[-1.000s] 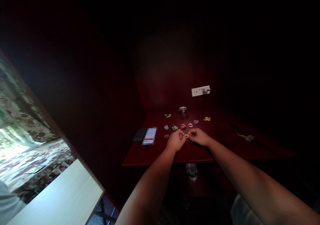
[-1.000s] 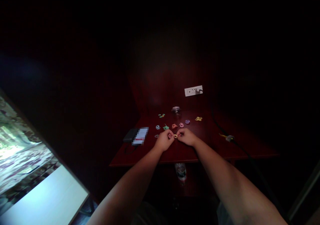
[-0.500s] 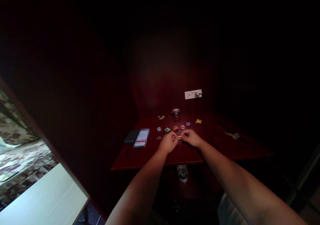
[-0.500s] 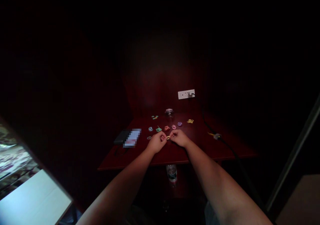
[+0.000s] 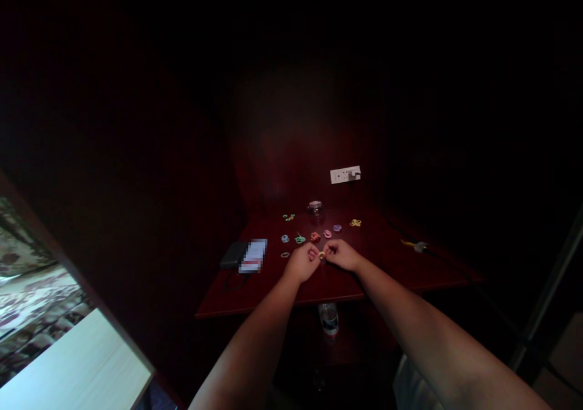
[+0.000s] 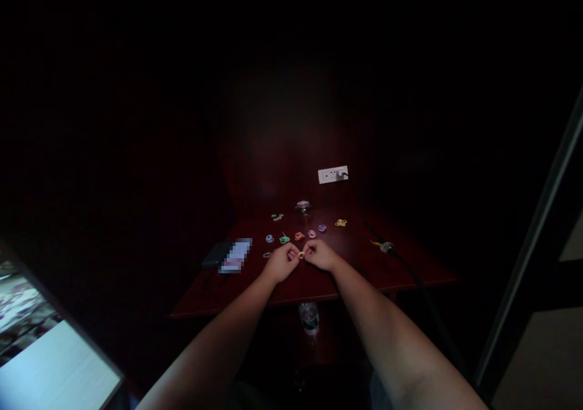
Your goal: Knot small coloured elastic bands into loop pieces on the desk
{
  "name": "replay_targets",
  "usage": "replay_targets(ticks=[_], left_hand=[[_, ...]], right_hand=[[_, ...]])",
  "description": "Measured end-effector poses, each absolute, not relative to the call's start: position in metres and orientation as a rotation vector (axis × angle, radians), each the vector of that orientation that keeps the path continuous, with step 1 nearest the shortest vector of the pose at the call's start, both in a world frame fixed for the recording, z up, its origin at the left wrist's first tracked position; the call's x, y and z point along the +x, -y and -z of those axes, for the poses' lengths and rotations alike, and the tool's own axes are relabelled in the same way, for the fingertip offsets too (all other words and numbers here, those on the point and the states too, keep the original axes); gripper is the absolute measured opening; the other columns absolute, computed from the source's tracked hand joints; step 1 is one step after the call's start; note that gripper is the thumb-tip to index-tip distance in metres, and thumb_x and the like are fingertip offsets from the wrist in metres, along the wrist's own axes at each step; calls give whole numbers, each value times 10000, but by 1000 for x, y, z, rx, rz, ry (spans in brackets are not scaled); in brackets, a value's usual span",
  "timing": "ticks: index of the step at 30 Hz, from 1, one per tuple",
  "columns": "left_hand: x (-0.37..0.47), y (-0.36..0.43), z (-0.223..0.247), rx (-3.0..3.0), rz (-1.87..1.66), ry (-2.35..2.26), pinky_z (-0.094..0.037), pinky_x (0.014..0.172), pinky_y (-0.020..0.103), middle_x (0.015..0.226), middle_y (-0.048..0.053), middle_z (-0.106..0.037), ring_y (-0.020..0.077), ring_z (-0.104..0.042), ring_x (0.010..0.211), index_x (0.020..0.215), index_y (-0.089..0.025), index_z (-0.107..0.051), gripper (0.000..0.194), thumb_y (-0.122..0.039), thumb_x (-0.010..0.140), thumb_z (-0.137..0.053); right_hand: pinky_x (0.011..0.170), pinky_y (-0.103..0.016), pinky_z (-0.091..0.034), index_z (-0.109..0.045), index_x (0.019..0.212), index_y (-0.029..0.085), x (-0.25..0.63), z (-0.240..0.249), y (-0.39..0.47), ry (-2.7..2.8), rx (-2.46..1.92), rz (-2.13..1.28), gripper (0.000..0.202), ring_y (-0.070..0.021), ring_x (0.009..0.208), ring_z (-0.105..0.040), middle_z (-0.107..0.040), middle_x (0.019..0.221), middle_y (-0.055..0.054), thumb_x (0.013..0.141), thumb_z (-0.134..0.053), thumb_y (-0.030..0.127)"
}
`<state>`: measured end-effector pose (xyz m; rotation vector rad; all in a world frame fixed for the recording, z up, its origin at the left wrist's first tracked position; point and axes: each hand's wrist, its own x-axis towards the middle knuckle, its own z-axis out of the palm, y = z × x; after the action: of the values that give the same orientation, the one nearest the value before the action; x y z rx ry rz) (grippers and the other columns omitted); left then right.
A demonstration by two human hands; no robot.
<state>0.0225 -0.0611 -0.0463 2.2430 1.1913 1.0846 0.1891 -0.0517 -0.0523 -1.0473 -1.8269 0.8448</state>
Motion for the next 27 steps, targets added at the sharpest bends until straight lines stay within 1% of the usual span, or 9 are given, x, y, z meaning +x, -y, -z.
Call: replay_targets(ticks=[12, 16, 20, 24, 27], left_hand=[[23, 61, 47, 2248, -1070, -1178, -437, 586, 192, 700, 10, -601, 86, -534, 607, 788, -141, -568, 104, -224, 737, -530], [23, 60, 46, 2258, -1034, -1209, -436, 590, 198, 706, 20, -612, 96, -546, 612, 784, -141, -581, 114, -238, 750, -530], [24, 61, 46, 2251, -996, -1293, -432, 605, 207, 715, 23, -629, 105, -560, 621, 791, -152, -588, 125, -253, 775, -517], [24, 59, 47, 2274, -974, -1338, -429, 633, 216, 740, 28, -637, 114, -566, 645, 808, -156, -585, 141, -272, 792, -508], [24, 57, 49, 2291, -984, -1363, -425, 647, 219, 770, 37, -637, 121, -568, 672, 828, -156, -583, 150, -276, 803, -495]], right_hand=[[475, -196, -313, -557, 625, 131, 191, 54, 49, 1861, -1058, -782, 185, -77, 487, -411, -520, 530, 18, 649, -591, 312], [475, -197, -325, -546, 641, 135, 192, 58, 46, 1861, -1108, -735, 173, -81, 493, -421, -525, 551, 12, 663, -573, 304], [486, -197, -330, -529, 663, 147, 192, 58, 46, 1870, -1193, -578, 119, -90, 513, -431, -513, 567, 12, 705, -517, 259], [522, -205, -332, -507, 675, 163, 191, 57, 50, 1895, -1269, -406, 120, -101, 544, -449, -527, 603, 2, 750, -472, 251], [537, -208, -325, -502, 687, 170, 190, 58, 53, 1932, -1292, -326, 113, -105, 557, -450, -534, 623, -1, 761, -462, 246]])
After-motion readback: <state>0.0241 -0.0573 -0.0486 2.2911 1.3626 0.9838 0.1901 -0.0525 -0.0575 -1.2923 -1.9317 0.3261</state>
